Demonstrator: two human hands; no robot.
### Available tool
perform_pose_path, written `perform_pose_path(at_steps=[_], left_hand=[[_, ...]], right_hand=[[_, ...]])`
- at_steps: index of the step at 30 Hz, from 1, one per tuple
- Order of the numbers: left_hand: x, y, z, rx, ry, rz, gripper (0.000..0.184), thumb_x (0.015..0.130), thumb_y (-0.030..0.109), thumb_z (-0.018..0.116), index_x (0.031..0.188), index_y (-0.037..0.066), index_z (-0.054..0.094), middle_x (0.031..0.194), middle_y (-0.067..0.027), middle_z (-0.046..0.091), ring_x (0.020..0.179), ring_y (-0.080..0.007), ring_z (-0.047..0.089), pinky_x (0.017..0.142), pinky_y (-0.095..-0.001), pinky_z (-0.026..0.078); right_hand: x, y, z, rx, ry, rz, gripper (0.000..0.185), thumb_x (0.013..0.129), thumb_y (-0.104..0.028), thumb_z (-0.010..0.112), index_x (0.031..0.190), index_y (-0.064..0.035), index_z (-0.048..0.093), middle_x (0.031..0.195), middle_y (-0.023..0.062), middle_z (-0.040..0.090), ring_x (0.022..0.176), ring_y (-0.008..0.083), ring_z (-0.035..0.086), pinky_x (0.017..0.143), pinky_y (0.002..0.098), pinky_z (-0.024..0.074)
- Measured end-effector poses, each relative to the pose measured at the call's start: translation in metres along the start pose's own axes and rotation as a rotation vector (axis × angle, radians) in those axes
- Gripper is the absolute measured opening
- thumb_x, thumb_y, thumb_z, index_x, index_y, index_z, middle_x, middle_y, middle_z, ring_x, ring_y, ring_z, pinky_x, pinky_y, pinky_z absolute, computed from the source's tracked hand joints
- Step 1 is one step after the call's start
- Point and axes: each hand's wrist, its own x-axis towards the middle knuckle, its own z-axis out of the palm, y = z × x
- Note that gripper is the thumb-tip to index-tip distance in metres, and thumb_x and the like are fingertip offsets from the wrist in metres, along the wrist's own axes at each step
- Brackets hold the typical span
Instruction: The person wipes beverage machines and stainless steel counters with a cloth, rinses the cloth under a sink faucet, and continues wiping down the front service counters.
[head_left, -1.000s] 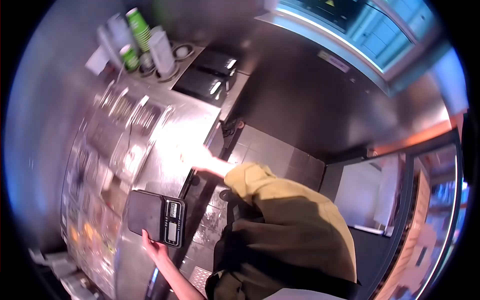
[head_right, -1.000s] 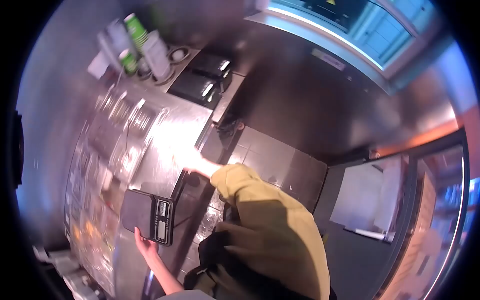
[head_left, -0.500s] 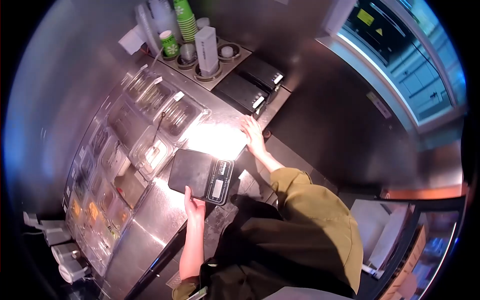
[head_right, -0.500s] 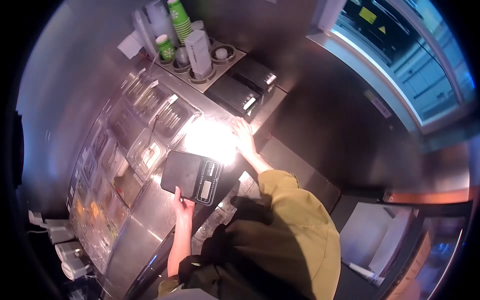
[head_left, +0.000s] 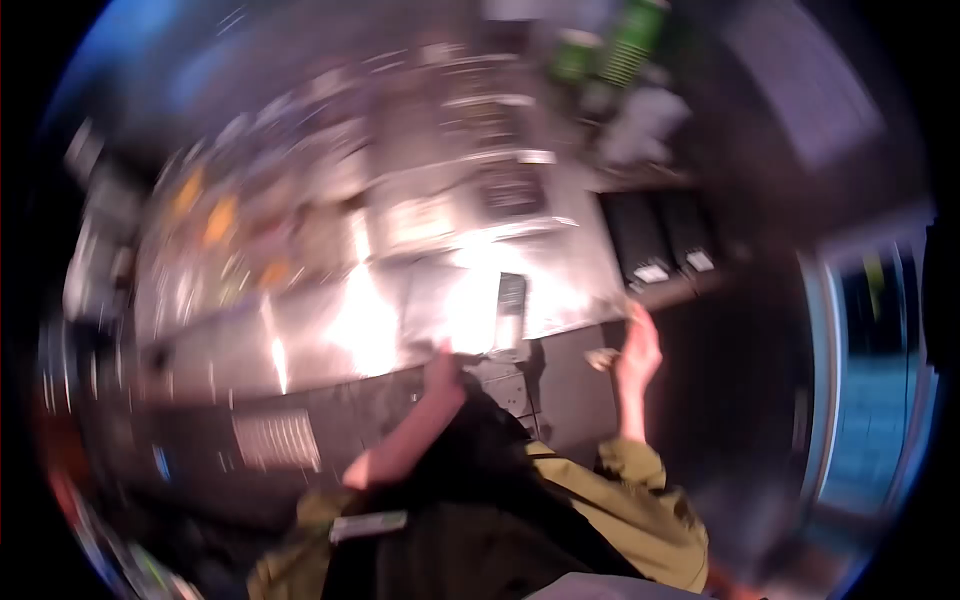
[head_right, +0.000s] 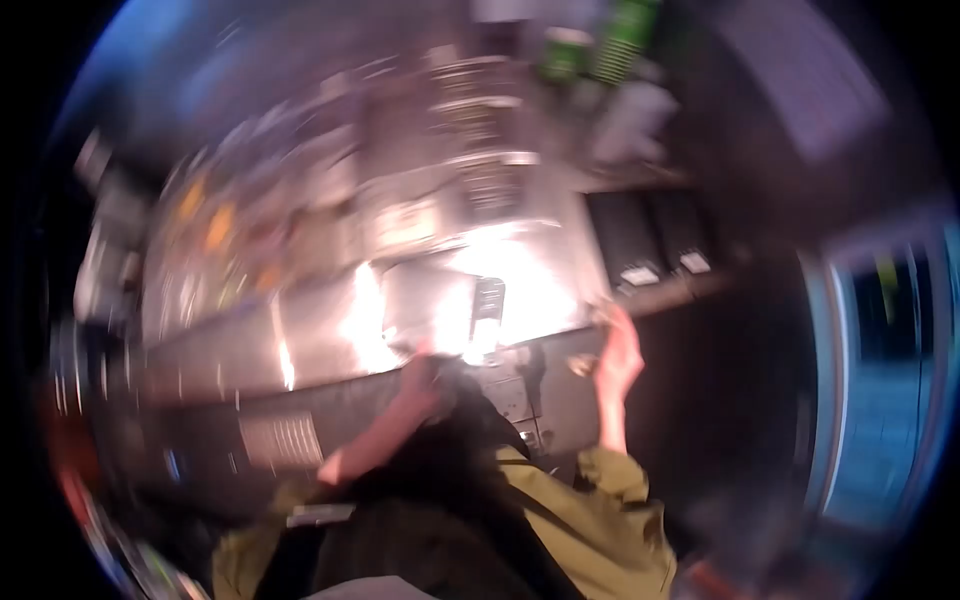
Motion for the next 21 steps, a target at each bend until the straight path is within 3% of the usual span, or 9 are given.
perform_pose_path(at_steps=[1,4,5,7,12,13,14,17,21], left_hand=[[0.010,-0.001,0.008,-0.054,0.192,-0.041,0.026,0.080,0.029,0.054,0.085,0.004,0.054,0.059,-0.0023,0.051,0.050,-0.0191,0.049,0.047,-0.0299,0.042],[-0.031,0.027,0.026,-0.142,0.071,-0.068,0.034,0.073,0.022,0.063,0.098,0.005,0.048,0.094,-0.0081,0.049,0.087,-0.0180,0.048,0.072,-0.0269,0.045],[-0.033,0.030,0.027,-0.217,0.133,-0.071,0.027,0.072,0.018,0.065,0.090,0.005,0.050,0.082,-0.0062,0.052,0.072,-0.0183,0.054,0.069,-0.0290,0.049],[-0.036,0.027,0.017,-0.307,0.067,0.042,0.020,0.073,0.015,0.063,0.089,0.010,0.051,0.083,-0.0027,0.052,0.077,-0.0145,0.052,0.072,-0.0266,0.046],[-0.073,0.049,-0.127,-0.257,0.122,0.208,0.018,0.078,0.013,0.056,0.095,0.013,0.051,0.074,0.0044,0.049,0.067,-0.0052,0.046,0.059,-0.0214,0.042],[-0.070,0.021,-0.187,0.232,0.087,0.874,0.018,0.080,0.013,0.053,0.097,0.011,0.051,0.074,0.0035,0.050,0.066,-0.0062,0.047,0.058,-0.0210,0.042],[-0.098,0.031,-0.224,-0.424,0.282,0.444,0.019,0.081,0.013,0.052,0.099,0.010,0.052,0.078,0.0018,0.052,0.068,-0.0084,0.049,0.058,-0.0213,0.041],[-0.172,0.017,-0.355,-0.696,0.792,0.433,0.011,0.073,0.019,0.059,0.080,0.011,0.056,0.066,0.0018,0.051,0.064,-0.0099,0.048,0.052,-0.0306,0.038],[-0.259,-0.045,-0.480,-1.129,1.072,0.716,0.007,0.073,0.013,0.058,0.068,0.010,0.053,0.062,-0.0001,0.051,0.049,-0.0094,0.046,0.045,-0.0175,0.041]], right_hand=[[0.000,-0.007,0.004,0.073,-0.030,-0.058,0.030,0.090,-0.014,0.041,0.111,0.0055,0.051,0.110,0.0130,0.055,0.101,0.0212,0.052,0.089,0.0324,0.0392],[-0.007,-0.033,0.029,0.234,-0.217,-0.142,0.034,0.092,-0.017,0.037,0.116,0.0053,0.046,0.112,0.0144,0.054,0.102,0.0213,0.051,0.089,0.0316,0.0386],[-0.012,-0.040,0.040,0.282,-0.229,-0.137,0.035,0.092,-0.018,0.036,0.117,0.0050,0.045,0.112,0.0148,0.053,0.102,0.0214,0.051,0.090,0.0315,0.0381],[-0.027,-0.086,0.071,0.289,-0.387,0.026,0.034,0.091,-0.014,0.035,0.118,0.0048,0.043,0.115,0.0148,0.051,0.106,0.0219,0.049,0.092,0.0328,0.0360],[-0.104,-0.147,0.212,0.260,-0.747,-0.317,0.033,0.087,-0.008,0.039,0.117,0.0048,0.044,0.119,0.0173,0.048,0.112,0.0270,0.044,0.094,0.0336,0.0335],[-0.126,-0.136,0.242,0.159,-0.845,-0.430,0.035,0.086,-0.010,0.041,0.118,0.0047,0.043,0.121,0.0192,0.044,0.115,0.0298,0.040,0.096,0.0358,0.0308],[-0.147,-0.125,0.273,0.070,-0.936,-0.551,0.037,0.085,-0.011,0.044,0.118,0.0045,0.042,0.124,0.0212,0.040,0.118,0.0326,0.036,0.097,0.0381,0.0282],[-0.204,-0.096,0.331,-0.374,-0.996,-1.015,0.063,0.077,-0.030,0.057,0.124,0.0040,0.032,0.129,0.0293,0.026,0.120,0.0436,0.024,0.100,0.0482,0.0197],[-0.251,-0.114,0.382,-0.465,-0.856,-1.034,0.068,0.075,-0.032,0.058,0.124,0.0050,0.030,0.129,0.0307,0.023,0.119,0.0460,0.022,0.100,0.0484,0.0192]])
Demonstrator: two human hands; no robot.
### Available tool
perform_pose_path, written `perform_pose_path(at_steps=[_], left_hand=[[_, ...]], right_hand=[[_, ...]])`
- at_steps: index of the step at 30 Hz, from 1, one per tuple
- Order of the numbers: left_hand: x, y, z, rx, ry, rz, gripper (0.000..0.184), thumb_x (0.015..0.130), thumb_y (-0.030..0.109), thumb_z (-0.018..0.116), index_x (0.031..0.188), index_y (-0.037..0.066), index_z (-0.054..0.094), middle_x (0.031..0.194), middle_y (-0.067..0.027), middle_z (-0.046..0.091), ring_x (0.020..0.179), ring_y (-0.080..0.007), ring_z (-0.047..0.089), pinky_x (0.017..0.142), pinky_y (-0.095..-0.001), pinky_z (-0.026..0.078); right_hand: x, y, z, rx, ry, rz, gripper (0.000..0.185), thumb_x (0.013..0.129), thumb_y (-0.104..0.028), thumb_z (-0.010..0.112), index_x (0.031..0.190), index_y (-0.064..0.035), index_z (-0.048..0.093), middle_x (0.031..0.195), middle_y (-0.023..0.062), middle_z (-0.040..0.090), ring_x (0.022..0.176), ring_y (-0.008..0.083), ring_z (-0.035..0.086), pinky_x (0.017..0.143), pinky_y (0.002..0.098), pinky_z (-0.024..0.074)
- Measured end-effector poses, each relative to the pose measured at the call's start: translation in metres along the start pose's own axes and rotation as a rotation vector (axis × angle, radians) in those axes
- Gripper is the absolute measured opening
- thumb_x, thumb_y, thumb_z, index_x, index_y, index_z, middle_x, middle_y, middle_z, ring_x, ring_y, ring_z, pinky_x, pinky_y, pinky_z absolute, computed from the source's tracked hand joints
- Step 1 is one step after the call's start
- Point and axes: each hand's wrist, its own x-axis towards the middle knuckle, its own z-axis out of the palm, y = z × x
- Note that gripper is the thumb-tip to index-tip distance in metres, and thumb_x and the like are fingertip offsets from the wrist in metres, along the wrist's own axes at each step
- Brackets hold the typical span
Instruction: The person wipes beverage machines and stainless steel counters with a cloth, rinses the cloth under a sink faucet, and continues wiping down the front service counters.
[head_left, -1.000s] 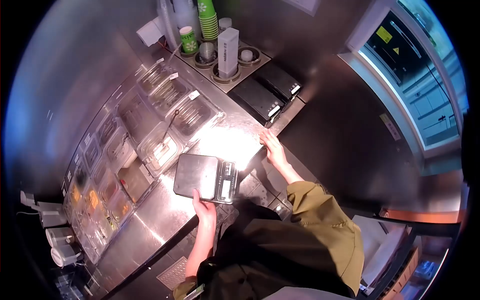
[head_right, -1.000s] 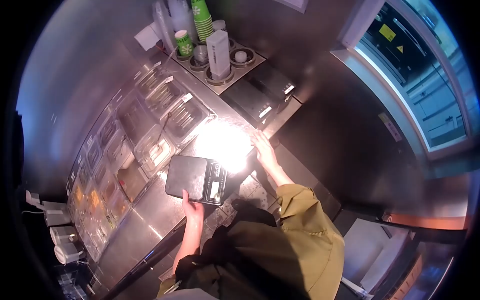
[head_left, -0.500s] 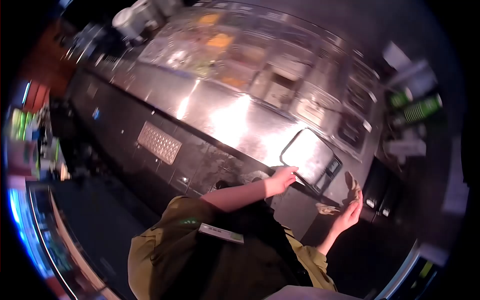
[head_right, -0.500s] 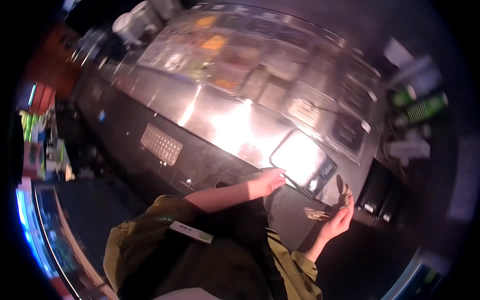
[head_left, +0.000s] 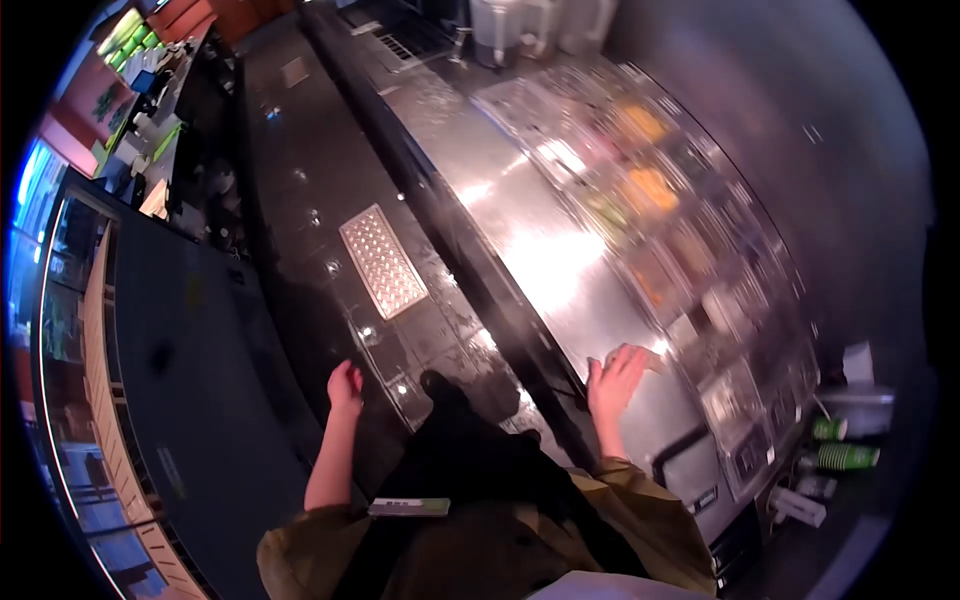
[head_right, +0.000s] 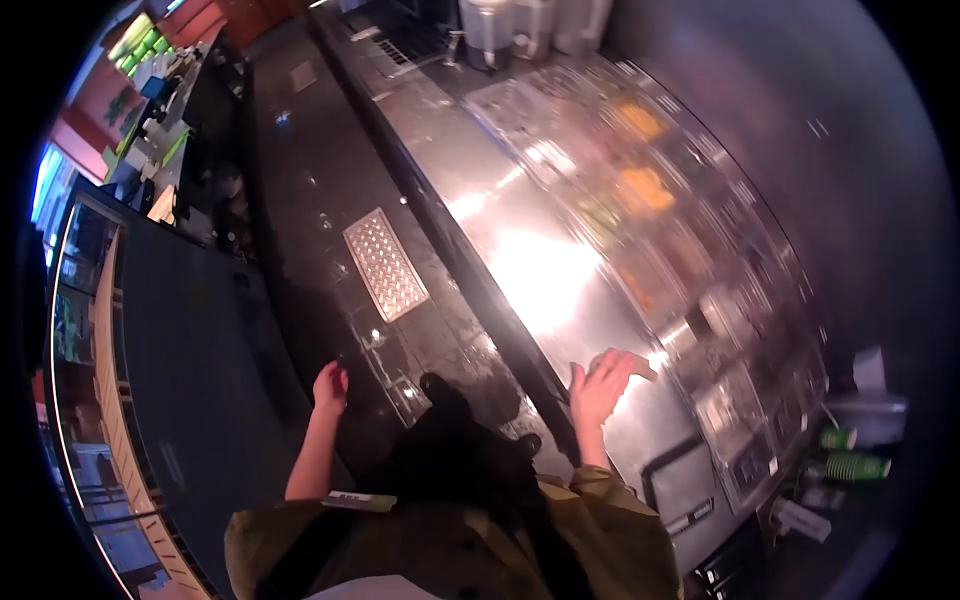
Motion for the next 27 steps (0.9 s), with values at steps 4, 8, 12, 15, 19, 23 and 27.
perform_pose_path(at_steps=[4,8,12,15,19,23,27], left_hand=[[0.078,0.027,-0.062,-0.264,0.042,-0.243,0.003,0.076,0.009,0.055,0.073,0.008,0.054,0.063,-0.0017,0.053,0.056,-0.0123,0.052,0.049,-0.0198,0.045],[0.100,0.085,-0.018,-0.184,0.021,-0.262,0.008,0.078,0.009,0.053,0.084,0.005,0.057,0.074,-0.0047,0.059,0.067,-0.0152,0.058,0.059,-0.0227,0.048],[0.154,0.138,0.030,-0.236,-0.234,-0.351,0.011,0.081,0.012,0.049,0.086,0.005,0.057,0.077,-0.0045,0.062,0.072,-0.0152,0.060,0.063,-0.0250,0.048],[0.207,0.188,0.080,-0.251,-0.271,-0.352,0.013,0.082,0.015,0.048,0.085,0.006,0.056,0.077,-0.0046,0.062,0.073,-0.0152,0.060,0.065,-0.0246,0.048],[0.325,0.237,0.117,-0.011,-0.083,-0.022,0.024,0.088,0.026,0.044,0.084,0.005,0.054,0.068,-0.0043,0.058,0.061,-0.0139,0.056,0.053,-0.0223,0.046],[0.391,0.240,0.073,0.614,0.215,0.284,0.028,0.085,0.028,0.050,0.073,0.003,0.053,0.058,-0.0037,0.052,0.045,-0.0116,0.047,0.044,-0.0244,0.041],[0.381,0.208,0.020,0.277,0.324,0.073,0.031,0.079,0.021,0.055,0.055,0.007,0.041,0.048,-0.0021,0.041,0.039,-0.0155,0.043,0.037,-0.0286,0.038]], right_hand=[[0.070,-0.109,0.046,0.014,0.035,-0.058,0.060,0.075,-0.027,0.057,0.120,0.0065,0.033,0.125,0.0318,0.028,0.118,0.0440,0.026,0.099,0.0480,0.0200],[0.153,-0.248,0.087,0.067,0.074,-0.329,0.060,0.067,-0.027,0.066,0.107,0.0088,0.040,0.115,0.0286,0.038,0.109,0.0442,0.034,0.096,0.0479,0.0238],[0.235,-0.348,0.138,0.101,-0.040,-0.385,0.065,0.070,-0.036,0.062,0.114,0.0071,0.039,0.113,0.0245,0.040,0.115,0.0401,0.029,0.100,0.0485,0.0190],[0.282,-0.407,0.183,0.188,-0.001,-0.348,0.074,0.072,-0.040,0.060,0.122,0.0075,0.033,0.124,0.0282,0.031,0.122,0.0411,0.021,0.102,0.0480,0.0149],[0.371,-0.513,0.238,0.184,-0.117,-0.475,0.076,0.073,-0.039,0.059,0.125,0.0069,0.029,0.128,0.0300,0.026,0.124,0.0415,0.018,0.103,0.0474,0.0135],[0.437,-0.591,0.281,0.179,-0.055,-0.589,0.071,0.074,-0.036,0.058,0.123,0.0075,0.031,0.126,0.0305,0.028,0.122,0.0417,0.022,0.103,0.0462,0.0122],[0.500,-0.657,0.326,0.226,-0.092,-0.654,0.068,0.077,-0.035,0.055,0.123,0.0089,0.031,0.125,0.0299,0.031,0.121,0.0429,0.022,0.103,0.0461,0.0126]])
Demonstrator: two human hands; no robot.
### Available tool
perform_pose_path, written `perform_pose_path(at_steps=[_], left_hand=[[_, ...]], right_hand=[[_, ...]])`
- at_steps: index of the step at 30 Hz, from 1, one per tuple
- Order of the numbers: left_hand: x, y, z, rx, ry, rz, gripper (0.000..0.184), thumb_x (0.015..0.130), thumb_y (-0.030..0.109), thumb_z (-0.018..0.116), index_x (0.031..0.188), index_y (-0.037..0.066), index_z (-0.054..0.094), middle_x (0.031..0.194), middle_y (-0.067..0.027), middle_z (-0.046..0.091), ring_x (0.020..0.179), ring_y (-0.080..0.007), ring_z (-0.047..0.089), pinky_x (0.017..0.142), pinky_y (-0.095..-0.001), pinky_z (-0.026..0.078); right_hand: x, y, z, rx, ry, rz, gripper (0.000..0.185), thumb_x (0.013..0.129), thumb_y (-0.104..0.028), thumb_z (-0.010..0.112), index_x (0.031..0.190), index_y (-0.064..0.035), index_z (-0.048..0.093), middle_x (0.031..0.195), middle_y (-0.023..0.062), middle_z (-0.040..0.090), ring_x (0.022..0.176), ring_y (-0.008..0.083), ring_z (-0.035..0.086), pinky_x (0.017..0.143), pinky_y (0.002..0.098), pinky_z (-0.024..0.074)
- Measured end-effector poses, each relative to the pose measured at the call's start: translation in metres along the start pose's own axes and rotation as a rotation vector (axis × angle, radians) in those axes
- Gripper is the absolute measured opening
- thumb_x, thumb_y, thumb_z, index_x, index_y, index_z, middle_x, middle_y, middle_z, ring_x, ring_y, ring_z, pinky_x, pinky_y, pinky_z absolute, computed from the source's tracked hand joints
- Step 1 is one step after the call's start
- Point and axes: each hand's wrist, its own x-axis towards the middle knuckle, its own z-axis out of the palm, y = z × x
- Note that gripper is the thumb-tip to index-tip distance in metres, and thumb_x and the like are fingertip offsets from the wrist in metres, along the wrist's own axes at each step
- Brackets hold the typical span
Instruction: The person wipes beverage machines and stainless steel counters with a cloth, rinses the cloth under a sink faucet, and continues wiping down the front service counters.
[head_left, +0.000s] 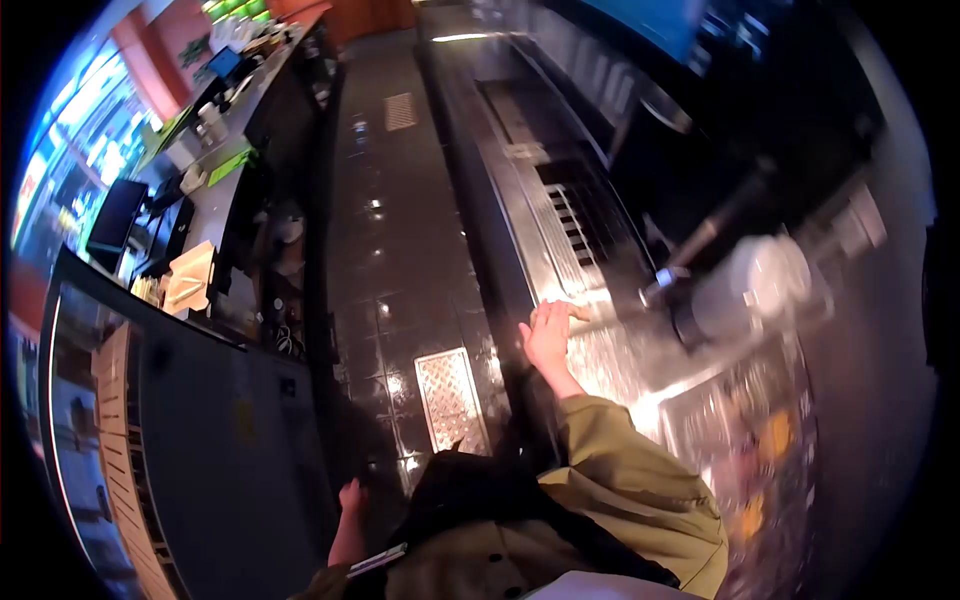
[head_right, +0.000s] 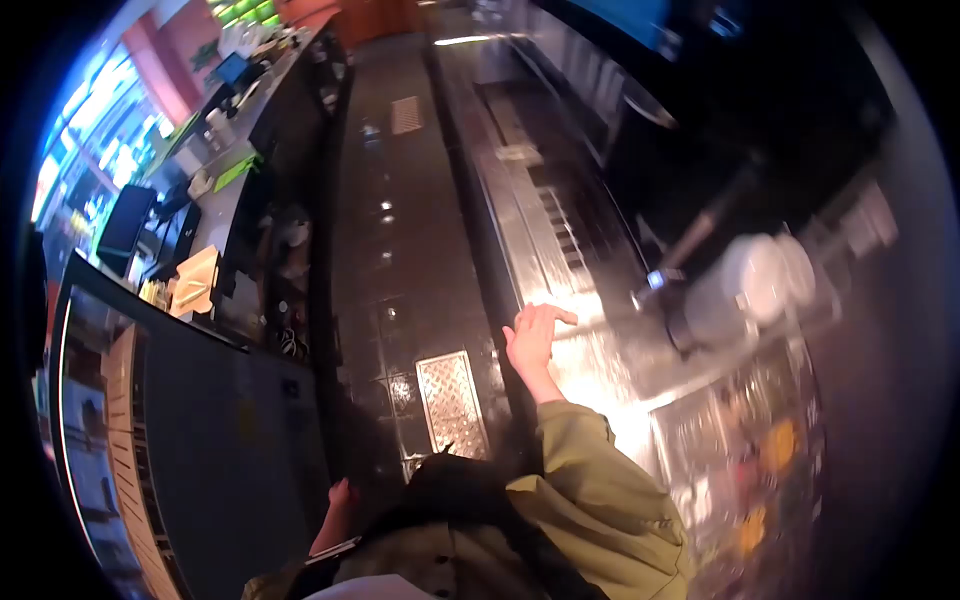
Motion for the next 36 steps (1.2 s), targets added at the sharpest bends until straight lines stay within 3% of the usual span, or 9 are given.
perform_pose_path(at_steps=[2,3,4,6,11,22,30,33,36], left_hand=[[0.010,-0.049,-0.026,0.111,0.169,-0.093,0.030,0.077,0.027,0.053,0.060,0.003,0.053,0.054,-0.0081,0.051,0.049,-0.0204,0.050,0.046,-0.0360,0.042],[0.028,-0.092,-0.054,0.635,0.083,0.055,0.027,0.075,0.029,0.055,0.068,0.003,0.059,0.059,-0.0097,0.054,0.056,-0.0213,0.051,0.054,-0.0385,0.043],[0.002,-0.090,-0.056,0.744,0.204,-0.207,0.027,0.074,0.030,0.055,0.069,0.003,0.059,0.060,-0.0099,0.055,0.058,-0.0214,0.052,0.055,-0.0381,0.044],[-0.019,-0.081,-0.049,0.744,0.294,-0.514,0.028,0.073,0.031,0.056,0.072,0.003,0.059,0.064,-0.0103,0.056,0.061,-0.0215,0.053,0.056,-0.0372,0.044],[0.073,-0.008,0.002,0.687,0.324,-0.628,0.031,0.071,0.034,0.059,0.078,0.004,0.061,0.072,-0.0113,0.059,0.069,-0.0218,0.056,0.060,-0.0350,0.046],[0.431,0.552,0.360,0.409,-0.129,0.110,0.032,0.075,0.031,0.046,0.093,0.010,0.061,0.091,-0.0111,0.061,0.086,-0.0265,0.058,0.075,-0.0373,0.045],[0.533,0.665,0.534,0.470,-0.476,0.730,0.030,0.079,0.029,0.053,0.096,0.005,0.056,0.083,-0.0144,0.061,0.078,-0.0279,0.059,0.070,-0.0358,0.046],[0.607,0.639,0.496,0.835,-0.380,0.412,0.036,0.075,0.036,0.053,0.091,0.005,0.059,0.083,-0.0161,0.061,0.080,-0.0298,0.059,0.071,-0.0380,0.046],[0.613,0.630,0.432,0.584,-0.092,-0.038,0.017,0.070,0.015,0.048,0.074,0.003,0.059,0.066,-0.0048,0.057,0.062,-0.0158,0.055,0.054,-0.0333,0.044]], right_hand=[[0.049,-0.003,0.030,0.061,0.079,-0.054,0.066,0.077,-0.036,0.054,0.122,0.0074,0.034,0.123,0.0298,0.034,0.119,0.0431,0.026,0.101,0.0473,0.0187],[0.080,-0.012,0.023,-0.109,0.024,-0.174,0.055,0.079,-0.033,0.052,0.113,0.0088,0.043,0.110,0.0265,0.043,0.107,0.0423,0.035,0.097,0.0491,0.0201],[0.122,-0.057,-0.028,-0.515,-0.332,-0.041,0.050,0.080,-0.033,0.050,0.108,0.0083,0.047,0.104,0.0234,0.046,0.102,0.0403,0.037,0.095,0.0506,0.0195],[0.160,-0.040,0.042,-0.081,0.062,-0.223,0.049,0.079,-0.030,0.051,0.109,0.0084,0.045,0.112,0.0229,0.043,0.110,0.0404,0.033,0.100,0.0487,0.0134],[0.283,-0.033,0.136,0.089,-0.056,-0.100,0.063,0.078,-0.021,0.056,0.127,0.0046,0.027,0.132,0.0268,0.025,0.125,0.0403,0.018,0.103,0.0445,0.0139],[0.480,-0.044,0.231,0.041,-0.086,-0.193,0.060,0.079,-0.011,0.050,0.131,0.0004,0.022,0.134,0.0249,0.021,0.127,0.0367,0.017,0.105,0.0435,0.0119],[0.705,-0.118,0.258,0.058,-0.067,-0.265,0.045,0.072,-0.007,0.053,0.114,0.0039,0.041,0.113,0.0211,0.042,0.109,0.0336,0.037,0.096,0.0405,0.0266],[0.789,-0.103,0.341,-0.071,-0.036,-0.136,0.025,0.080,-0.007,0.047,0.104,0.0000,0.047,0.095,0.0120,0.049,0.089,0.0246,0.047,0.083,0.0350,0.0367],[0.863,-0.128,0.361,0.225,0.037,-0.132,0.043,0.081,-0.010,0.047,0.122,-0.0006,0.037,0.123,0.0267,0.037,0.116,0.0415,0.033,0.098,0.0463,0.0242]])
